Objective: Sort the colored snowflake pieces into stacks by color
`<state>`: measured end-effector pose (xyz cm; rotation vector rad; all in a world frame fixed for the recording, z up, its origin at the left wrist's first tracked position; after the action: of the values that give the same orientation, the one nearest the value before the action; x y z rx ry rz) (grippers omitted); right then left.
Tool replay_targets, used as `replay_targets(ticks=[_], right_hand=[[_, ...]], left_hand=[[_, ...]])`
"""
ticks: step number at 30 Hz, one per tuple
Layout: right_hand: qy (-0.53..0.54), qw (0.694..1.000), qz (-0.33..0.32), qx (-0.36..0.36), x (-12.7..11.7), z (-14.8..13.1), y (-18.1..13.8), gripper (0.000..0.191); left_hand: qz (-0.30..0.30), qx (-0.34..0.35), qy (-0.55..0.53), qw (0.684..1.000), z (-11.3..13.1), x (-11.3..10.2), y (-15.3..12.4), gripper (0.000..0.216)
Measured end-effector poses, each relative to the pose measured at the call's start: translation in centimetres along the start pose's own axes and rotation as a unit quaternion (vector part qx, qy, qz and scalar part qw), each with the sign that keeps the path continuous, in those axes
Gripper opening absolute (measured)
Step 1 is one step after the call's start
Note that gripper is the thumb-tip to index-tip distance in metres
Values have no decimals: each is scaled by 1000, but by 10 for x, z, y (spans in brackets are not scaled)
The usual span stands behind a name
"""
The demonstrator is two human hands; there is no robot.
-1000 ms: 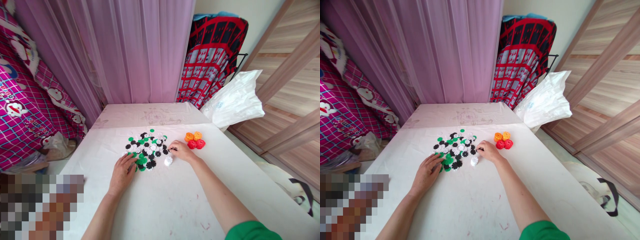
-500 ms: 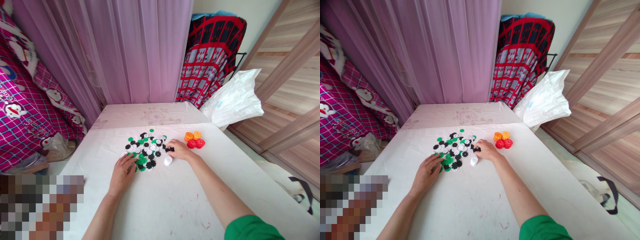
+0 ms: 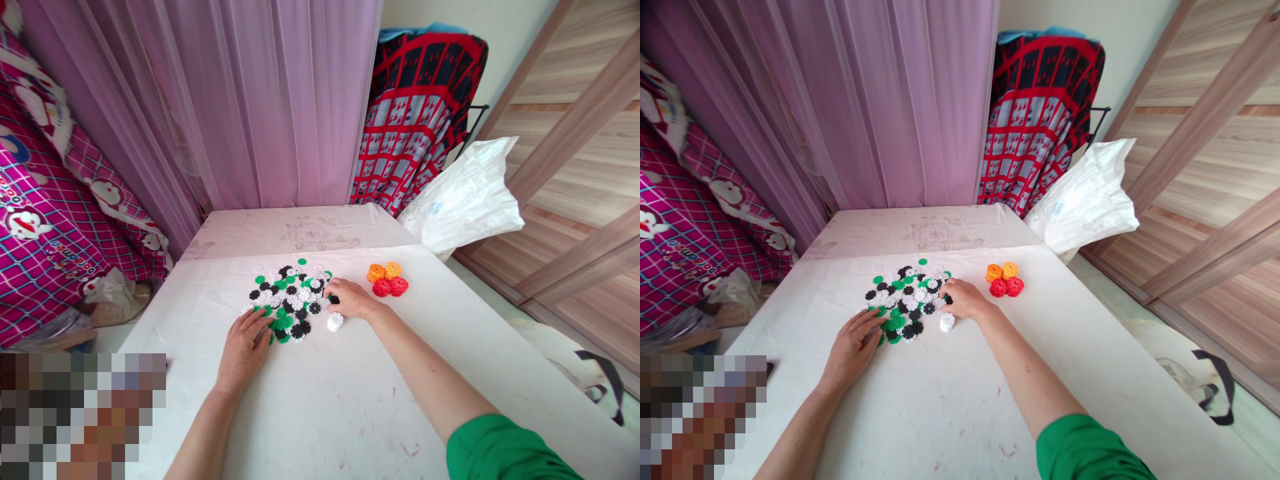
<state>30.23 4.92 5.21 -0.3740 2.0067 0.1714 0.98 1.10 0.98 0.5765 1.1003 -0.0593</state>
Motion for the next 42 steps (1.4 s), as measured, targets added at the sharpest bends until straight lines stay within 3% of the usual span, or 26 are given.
replay_targets(ticks=[4,13,17,21,25,29,37,42], right_hand=[[10,1000,-16,-3,-2,-2,1,29],[37,999,-20,-18,-4,3,8,18],[122,991,60,0,-8,13,0,22],[245,961,119,44,-7,17,-26,28],[367,912,160,87,5,8,-51,34],[417,880,185,131,15,-2,-61,34],[376,898,160,164,16,-9,-63,35],[297,931,154,145,18,-4,-67,34]], left_hand=[[-1,0,1,1000,-1,1,0,31],[3,-1,-5,1000,-2,2,0,30],[1,1,-5,1000,-2,1,1,30],[0,0,-4,1000,-3,2,0,31],[-3,-4,-4,1000,-2,3,-1,31],[4,-3,-5,1000,-2,3,-1,31],[-1,-5,-4,1000,-1,1,0,31],[4,-3,-10,1000,-2,1,0,30]])
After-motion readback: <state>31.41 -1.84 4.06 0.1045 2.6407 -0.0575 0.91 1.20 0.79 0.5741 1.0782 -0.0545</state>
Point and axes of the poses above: each hand's wrist, its own y-axis towards the middle knuckle, its own x-axis out of the palm, z = x × y, the point moved 2 cm from there along y, towards the middle knuckle, and after that the axes turned 6 degrees about y, right-handed, at the moved point
